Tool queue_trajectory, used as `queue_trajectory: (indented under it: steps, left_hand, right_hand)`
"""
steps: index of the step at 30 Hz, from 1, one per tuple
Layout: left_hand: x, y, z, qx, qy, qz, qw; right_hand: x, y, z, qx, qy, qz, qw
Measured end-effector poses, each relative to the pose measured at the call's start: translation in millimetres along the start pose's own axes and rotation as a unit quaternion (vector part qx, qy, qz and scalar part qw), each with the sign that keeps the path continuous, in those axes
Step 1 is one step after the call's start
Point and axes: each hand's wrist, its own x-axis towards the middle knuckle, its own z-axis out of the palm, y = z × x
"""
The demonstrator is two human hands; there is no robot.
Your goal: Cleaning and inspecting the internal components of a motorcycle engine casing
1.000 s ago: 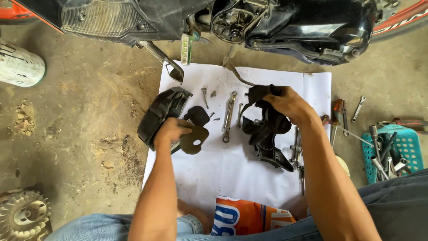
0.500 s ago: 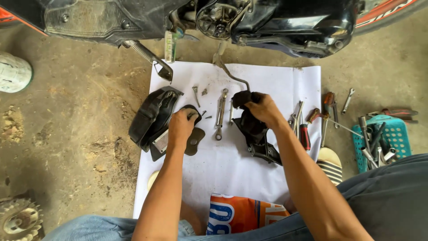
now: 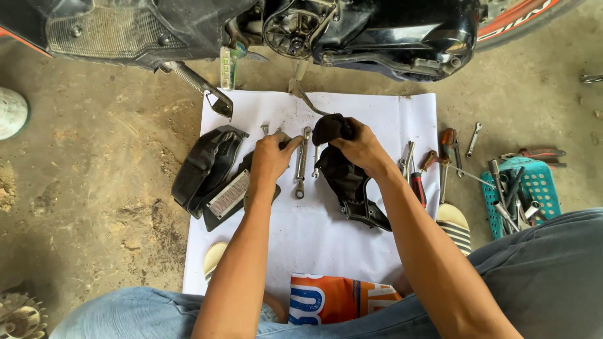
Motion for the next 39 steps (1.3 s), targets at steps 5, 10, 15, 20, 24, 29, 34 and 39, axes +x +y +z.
queue_trajectory:
  steps: [5,10,15,20,24,29,34,39]
  left_hand:
    - [-3,43,-2,-0.068,-0.012,0.042,0.997]
    - [-21,82,6,-0.202,-0.170,-0.018,0.964]
    - [1,63,10,-0.164,-0.231,0.153,0.947]
    - [52,11,20,-0.069,-0.093,-0.026,0.993]
    - [-4,125,21,-0.439,-0.071,-0.128,0.886]
    - [21,112,51,-0.426,0.020,-0.147,0.892]
    - [29,111,52,-0.457,-0.055,-0.107,0.882]
    - [40,76,43,-0.424,-0.149,0.060,0.891]
  right_hand:
    - [-20,-18,-22,0.023,-0.027,-0.041,0.999]
    - [-22,-41,-39,0.282,-0.038,-0.084,0.955]
    - [-30,-57,-75,0.418,-0.098,-0.152,0.890]
    - [-20,-22,-94,0.297,0.073,-0.159,0.939]
    - [-42,-9,-42,0.256,0.000,-0.189,0.948]
    - [-45,-10,-37,-0.147,0.110,-0.391,0.902]
    - [-62,-37,-36,-0.088,0.105,-0.344,0.929]
    - [-48,-40,-85,-0.103,0.226,-0.336,0.909]
